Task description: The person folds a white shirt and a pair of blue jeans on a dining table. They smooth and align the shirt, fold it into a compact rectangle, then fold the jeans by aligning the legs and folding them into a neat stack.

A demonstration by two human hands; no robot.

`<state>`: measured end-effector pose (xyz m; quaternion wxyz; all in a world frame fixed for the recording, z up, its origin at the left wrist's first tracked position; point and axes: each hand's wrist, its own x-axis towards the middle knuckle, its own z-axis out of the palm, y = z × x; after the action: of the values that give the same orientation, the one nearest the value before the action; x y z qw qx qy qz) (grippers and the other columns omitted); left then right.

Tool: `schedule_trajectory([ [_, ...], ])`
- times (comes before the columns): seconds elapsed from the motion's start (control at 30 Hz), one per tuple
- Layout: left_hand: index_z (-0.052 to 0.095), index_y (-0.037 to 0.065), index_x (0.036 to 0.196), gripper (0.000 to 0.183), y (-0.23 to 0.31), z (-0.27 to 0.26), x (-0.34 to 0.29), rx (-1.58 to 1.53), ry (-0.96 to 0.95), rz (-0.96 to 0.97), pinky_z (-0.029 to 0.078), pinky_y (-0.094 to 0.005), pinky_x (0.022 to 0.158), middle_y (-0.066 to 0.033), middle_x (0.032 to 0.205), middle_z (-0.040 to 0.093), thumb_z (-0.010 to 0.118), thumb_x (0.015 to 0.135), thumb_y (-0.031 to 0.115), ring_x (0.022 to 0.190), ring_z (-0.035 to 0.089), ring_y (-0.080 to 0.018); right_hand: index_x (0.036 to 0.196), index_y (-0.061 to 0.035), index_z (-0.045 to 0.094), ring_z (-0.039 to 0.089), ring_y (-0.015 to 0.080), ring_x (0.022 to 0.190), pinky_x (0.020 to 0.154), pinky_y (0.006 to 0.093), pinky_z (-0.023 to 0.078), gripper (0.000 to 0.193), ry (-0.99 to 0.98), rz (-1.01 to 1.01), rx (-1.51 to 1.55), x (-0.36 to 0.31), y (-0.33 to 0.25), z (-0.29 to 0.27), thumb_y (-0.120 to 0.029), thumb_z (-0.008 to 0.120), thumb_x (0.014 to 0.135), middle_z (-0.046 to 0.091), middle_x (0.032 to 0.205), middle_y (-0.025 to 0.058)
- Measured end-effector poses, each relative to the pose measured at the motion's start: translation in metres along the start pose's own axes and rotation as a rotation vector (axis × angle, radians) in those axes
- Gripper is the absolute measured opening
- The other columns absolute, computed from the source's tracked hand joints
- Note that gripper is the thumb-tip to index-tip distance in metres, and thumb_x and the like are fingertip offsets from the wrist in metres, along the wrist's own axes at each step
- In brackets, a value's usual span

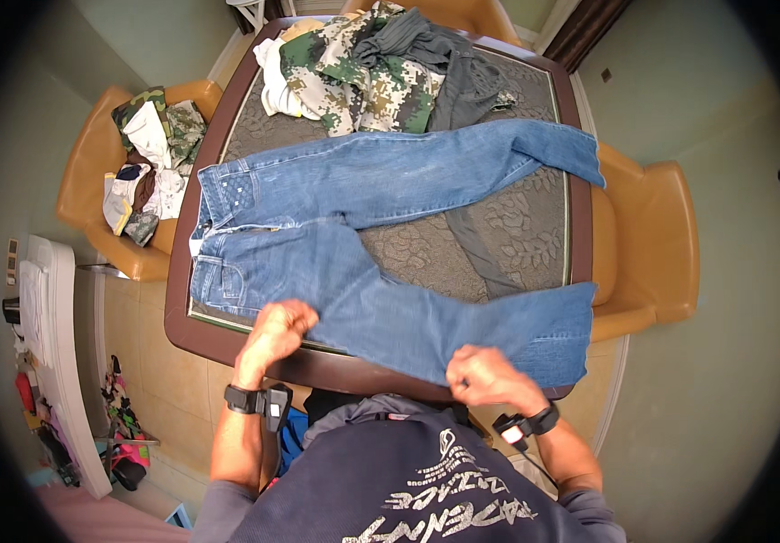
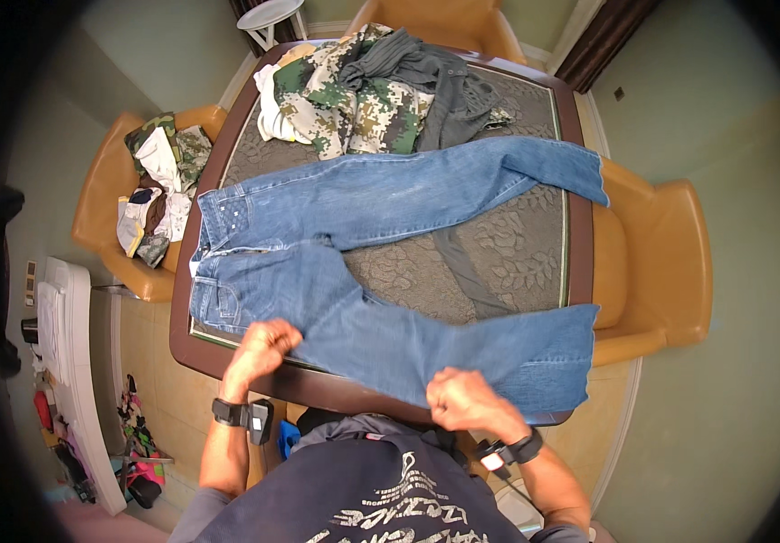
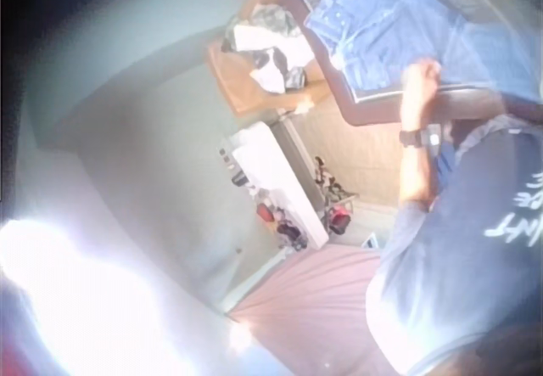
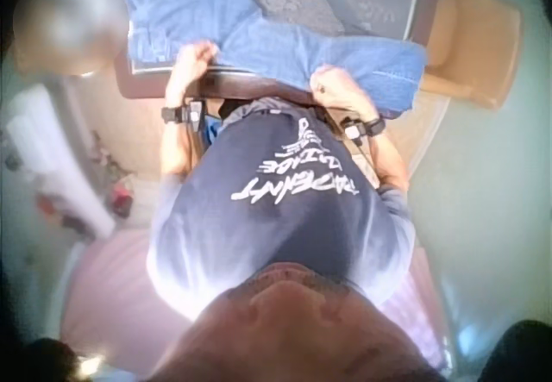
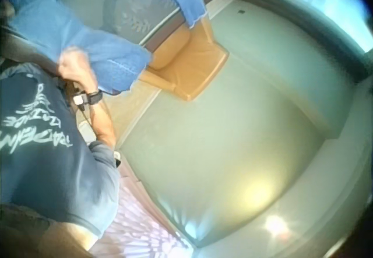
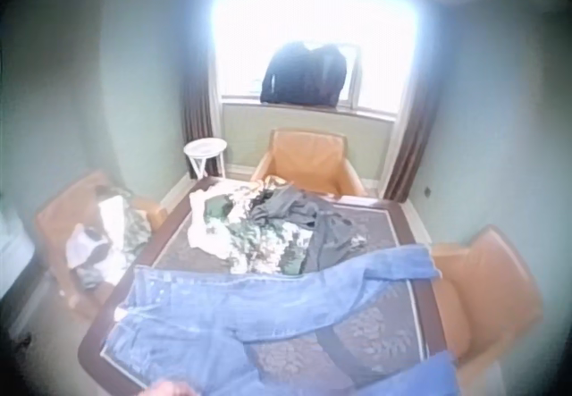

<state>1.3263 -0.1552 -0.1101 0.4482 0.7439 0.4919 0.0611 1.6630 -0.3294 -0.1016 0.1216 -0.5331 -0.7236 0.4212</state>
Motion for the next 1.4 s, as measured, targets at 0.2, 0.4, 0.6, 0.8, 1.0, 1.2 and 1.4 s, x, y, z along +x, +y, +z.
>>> schedule_trajectory([
  [0.2,0.071,0.001,0.098,0.016,0.001,0.039,-0.015,0.126,0.12,0.083,0.053,-0.0418,0.076,-0.0162,0.088,0.068,0.07,0.083,0.008,0.086,0.066,-0.0363,0.086,-0.0041,0.066,0.064,0.0313,0.072,0.066,0.0408,0.052,0.007,0.277,0.271,0.283,-0.009,0.012,0.038,-0.01,0.069,0.084,0.063,0.075,0.013],
  [0.4,0.067,0.0,0.101,0.021,0.062,0.084,0.024,0.095,0.218,0.508,0.053,-0.039,0.076,-0.0138,0.091,0.066,0.073,0.081,0.003,0.087,0.065,-0.0333,0.093,-0.0024,0.069,0.064,0.0195,0.068,0.061,0.0306,0.051,0.009,0.672,0.454,0.239,-0.038,0.039,0.003,-0.005,0.07,0.085,0.065,0.078,0.0105],
  [0.6,0.067,0.0,0.104,0.024,0.113,0.122,0.064,0.098,0.097,0.649,0.052,-0.0417,0.08,-0.0148,0.099,0.066,0.074,0.081,0.007,0.094,0.063,-0.0349,0.1,-0.0031,0.069,0.06,0.0109,0.069,0.065,0.0271,0.05,0.015,1.234,0.745,0.379,-0.131,0.162,0.013,-0.006,0.069,0.086,0.066,0.076,0.0031],
  [0.8,0.067,-0.002,0.11,0.03,0.141,0.177,0.086,0.095,-0.195,0.655,0.052,-0.0435,0.083,-0.0186,0.102,0.067,0.073,0.085,0.014,0.098,0.063,-0.039,0.103,0.0,0.065,0.056,0.0075,0.072,0.067,0.0239,0.047,0.019,1.293,0.992,0.626,-0.192,0.205,0.022,-0.002,0.069,0.084,0.064,0.08,-0.0003],
  [1.0,0.066,-0.002,0.106,0.027,0.17,0.209,0.082,0.035,-0.05,0.735,0.053,-0.0438,0.081,-0.0195,0.099,0.067,0.074,0.083,0.009,0.094,0.064,-0.0388,0.117,-0.0071,0.066,0.054,0.0088,0.07,0.064,0.0265,0.048,0.034,1.157,0.864,0.549,-0.198,0.211,0.019,-0.003,0.07,0.083,0.062,0.09,0.001],
  [1.2,0.065,0.001,0.112,0.042,0.209,0.23,0.085,0.272,-0.039,0.895,0.05,-0.0447,0.087,-0.0185,0.115,0.059,0.078,0.073,0.012,0.104,0.058,-0.0385,0.105,-0.0083,0.067,0.062,0.0293,0.075,0.068,0.0385,0.052,0.026,0.936,0.723,0.107,-0.2,0.2,-0.009,-0.005,0.071,0.08,0.061,0.089,0.0118],
  [1.4,0.063,0.002,0.106,0.03,0.172,0.248,0.101,0.281,-0.068,0.684,0.052,-0.0467,0.08,-0.019,0.105,0.062,0.072,0.078,0.008,0.096,0.061,-0.0399,0.091,-0.0065,0.063,0.061,0.0354,0.076,0.066,0.0446,0.051,0.012,0.896,0.551,-0.201,-0.196,0.199,-0.024,-0.006,0.068,0.081,0.056,0.085,0.0116],
])
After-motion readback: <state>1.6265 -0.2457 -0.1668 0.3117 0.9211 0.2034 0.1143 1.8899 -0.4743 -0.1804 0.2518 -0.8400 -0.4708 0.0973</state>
